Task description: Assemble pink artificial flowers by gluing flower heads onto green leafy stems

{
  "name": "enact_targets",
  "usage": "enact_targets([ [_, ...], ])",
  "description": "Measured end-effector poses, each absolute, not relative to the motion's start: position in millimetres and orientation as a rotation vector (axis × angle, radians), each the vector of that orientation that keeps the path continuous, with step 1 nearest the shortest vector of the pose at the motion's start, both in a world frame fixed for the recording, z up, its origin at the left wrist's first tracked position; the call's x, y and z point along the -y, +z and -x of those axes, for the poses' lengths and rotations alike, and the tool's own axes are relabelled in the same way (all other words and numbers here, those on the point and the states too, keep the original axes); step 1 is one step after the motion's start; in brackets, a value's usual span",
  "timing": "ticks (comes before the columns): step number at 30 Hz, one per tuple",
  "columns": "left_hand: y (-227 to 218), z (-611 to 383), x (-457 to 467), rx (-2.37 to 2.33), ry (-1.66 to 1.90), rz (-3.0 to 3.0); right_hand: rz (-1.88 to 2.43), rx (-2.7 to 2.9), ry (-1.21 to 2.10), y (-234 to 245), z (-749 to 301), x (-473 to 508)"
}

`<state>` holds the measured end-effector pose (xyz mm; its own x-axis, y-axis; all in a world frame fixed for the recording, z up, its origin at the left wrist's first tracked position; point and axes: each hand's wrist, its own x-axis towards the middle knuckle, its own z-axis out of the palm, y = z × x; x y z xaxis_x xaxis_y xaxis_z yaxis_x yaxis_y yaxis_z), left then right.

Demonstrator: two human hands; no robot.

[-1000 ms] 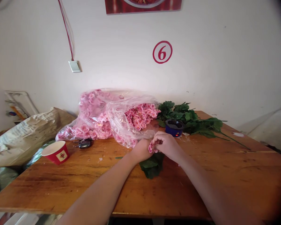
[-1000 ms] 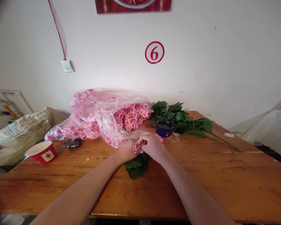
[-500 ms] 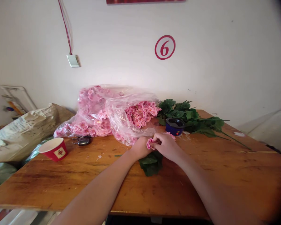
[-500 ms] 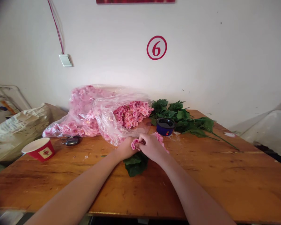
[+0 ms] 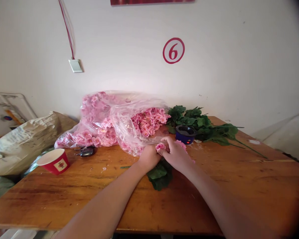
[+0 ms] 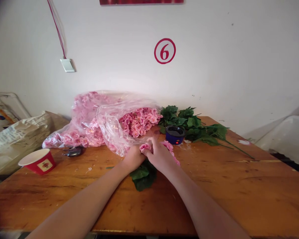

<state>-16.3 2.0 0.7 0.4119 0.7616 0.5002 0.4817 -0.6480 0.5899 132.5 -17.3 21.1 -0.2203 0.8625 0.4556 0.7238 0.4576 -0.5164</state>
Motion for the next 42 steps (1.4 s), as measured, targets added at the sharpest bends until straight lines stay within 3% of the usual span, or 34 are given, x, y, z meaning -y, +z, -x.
enact_targets([
  [7, -4.1, 12.9, -4.6, -1.13, 1.052, -2.282, 1.257, 2.133, 0.101, 12.8, -133.1, 16.2],
  [18, 0.0, 9.1, -8.3, -0.988, 1.191, -1.905, 1.156, 1.8, 0.385, 18.5, -141.5, 9.6],
  [23, 20.0, 9.2, -1.1, -1.054, 1.314, -1.652, 1.001, 1.402, 0.694, 35.0, -169.7, -2.2],
  [35, 23.3, 8.3, 12.3, -1.229, 0.305, -2.336, 0.796, 1.144, 0.965, 35.9, -175.2, -12.9],
  [42, 28.8, 9.3, 14.4, -1.123, 0.204, -2.575, 0.823, 1.16, 1.002, 42.0, -174.5, -11.0],
])
